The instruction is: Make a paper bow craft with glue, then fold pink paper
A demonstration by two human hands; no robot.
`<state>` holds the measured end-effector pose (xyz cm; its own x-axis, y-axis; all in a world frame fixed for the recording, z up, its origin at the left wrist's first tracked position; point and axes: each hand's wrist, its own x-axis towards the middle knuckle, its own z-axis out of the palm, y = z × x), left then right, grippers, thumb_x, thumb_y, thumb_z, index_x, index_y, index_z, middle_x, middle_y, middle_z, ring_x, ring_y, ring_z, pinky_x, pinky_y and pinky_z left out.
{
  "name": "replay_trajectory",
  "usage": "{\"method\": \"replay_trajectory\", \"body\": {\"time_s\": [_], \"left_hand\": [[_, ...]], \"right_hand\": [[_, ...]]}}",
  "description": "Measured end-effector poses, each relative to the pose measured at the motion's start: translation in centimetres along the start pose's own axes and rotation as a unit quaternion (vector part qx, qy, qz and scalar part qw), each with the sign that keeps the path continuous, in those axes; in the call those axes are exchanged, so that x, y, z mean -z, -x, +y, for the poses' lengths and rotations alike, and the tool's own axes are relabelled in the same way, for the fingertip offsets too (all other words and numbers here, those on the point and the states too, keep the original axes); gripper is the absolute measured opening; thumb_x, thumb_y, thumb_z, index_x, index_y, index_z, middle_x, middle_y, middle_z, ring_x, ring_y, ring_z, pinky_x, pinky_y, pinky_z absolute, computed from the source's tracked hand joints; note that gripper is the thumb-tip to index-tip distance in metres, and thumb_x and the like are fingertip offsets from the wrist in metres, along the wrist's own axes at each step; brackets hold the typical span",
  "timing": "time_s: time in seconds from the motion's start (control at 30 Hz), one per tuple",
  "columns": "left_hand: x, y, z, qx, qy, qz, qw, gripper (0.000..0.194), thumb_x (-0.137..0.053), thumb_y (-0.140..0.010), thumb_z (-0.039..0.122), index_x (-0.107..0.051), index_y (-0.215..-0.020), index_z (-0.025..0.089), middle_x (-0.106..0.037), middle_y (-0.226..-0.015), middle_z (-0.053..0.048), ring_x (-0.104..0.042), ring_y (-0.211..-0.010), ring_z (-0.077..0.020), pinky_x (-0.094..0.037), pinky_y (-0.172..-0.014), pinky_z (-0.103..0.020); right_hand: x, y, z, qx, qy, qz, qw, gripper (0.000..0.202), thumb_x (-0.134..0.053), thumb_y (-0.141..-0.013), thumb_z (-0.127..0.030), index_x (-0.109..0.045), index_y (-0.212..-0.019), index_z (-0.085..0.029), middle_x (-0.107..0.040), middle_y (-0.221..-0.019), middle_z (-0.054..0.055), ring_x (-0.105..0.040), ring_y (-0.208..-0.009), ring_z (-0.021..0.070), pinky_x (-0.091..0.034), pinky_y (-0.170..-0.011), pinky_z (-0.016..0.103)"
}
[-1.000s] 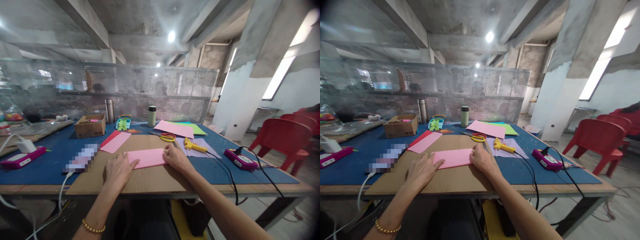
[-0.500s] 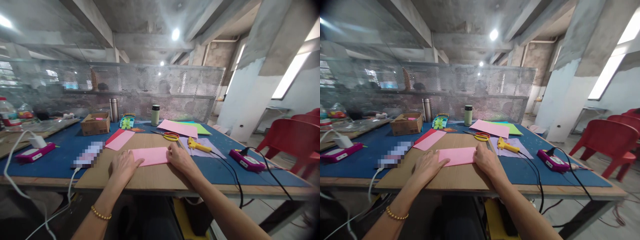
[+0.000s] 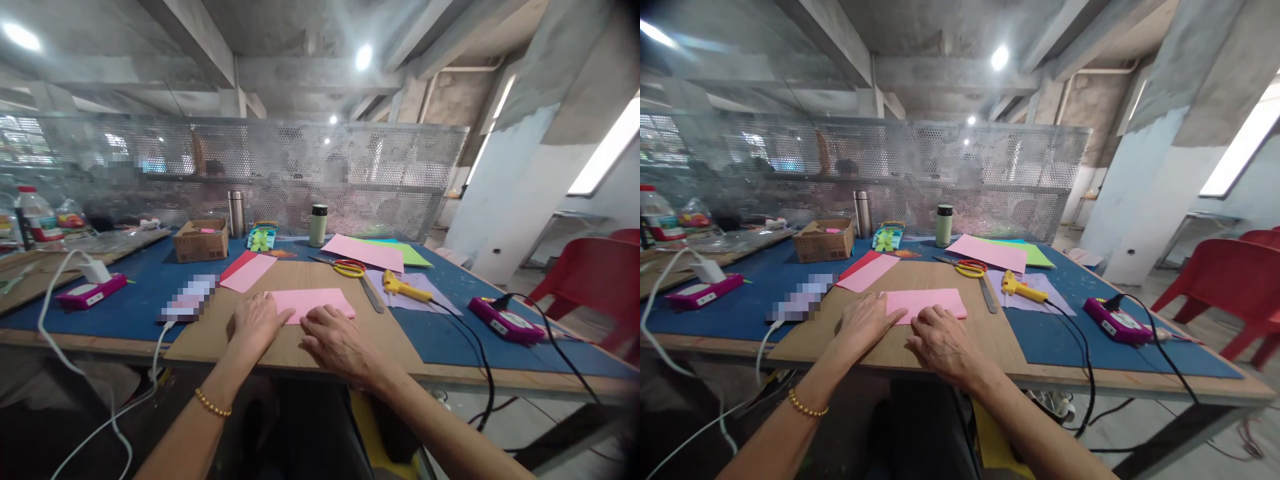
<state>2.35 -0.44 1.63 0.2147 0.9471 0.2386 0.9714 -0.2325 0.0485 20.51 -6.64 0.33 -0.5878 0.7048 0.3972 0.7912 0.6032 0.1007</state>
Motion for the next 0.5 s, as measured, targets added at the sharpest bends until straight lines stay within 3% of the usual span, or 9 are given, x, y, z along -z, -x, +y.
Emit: {"method": "replay_trajectory", "body": {"time_s": [0.17,0.33,0.5], "left_hand": [[0.3,0.1,0.1,0.002,-0.001,-0.001,1.000,0.058,-0.047,-0.096,0.056,-0.065,-0.119,0.006,-0.071,-0.110,-0.023,-0.067,-0.109,-0.0337,-0.049,-0.090,-0.040],[0.2,-0.1,0.0,-0.002,0.009,-0.004,1.000,0.056,-0.049,-0.094,0.057,-0.067,-0.116,0.008,-0.072,-0.110,-0.021,-0.067,-0.108,-0.0338,-0.050,-0.087,-0.040],[0.0,-0.1,-0.2,-0.007,0.014,0.003,1.000,0.057,-0.047,-0.095,0.058,-0.068,-0.114,0.008,-0.072,-0.110,-0.021,-0.067,-0.108,-0.0340,-0.051,-0.087,-0.041]], "right_hand": [[0.6,1.3,0.9,-0.012,-0.010,-0.011,1.000,0.026,-0.044,-0.104,-0.032,-0.068,-0.100,-0.021,-0.064,-0.108,0.010,-0.053,-0.107,0.0239,-0.045,-0.093,0.039],[1.2,4.1,2.5,-0.081,-0.014,-0.011,0.997,0.025,-0.042,-0.103,-0.027,-0.066,-0.103,-0.019,-0.064,-0.103,0.011,-0.054,-0.101,0.0248,-0.047,-0.092,0.041],[2.6,6.2,3.8,-0.152,0.025,-0.051,0.987,0.032,-0.039,-0.104,-0.030,-0.068,-0.096,-0.021,-0.063,-0.100,0.010,-0.055,-0.098,0.0247,-0.045,-0.093,0.042]]}}
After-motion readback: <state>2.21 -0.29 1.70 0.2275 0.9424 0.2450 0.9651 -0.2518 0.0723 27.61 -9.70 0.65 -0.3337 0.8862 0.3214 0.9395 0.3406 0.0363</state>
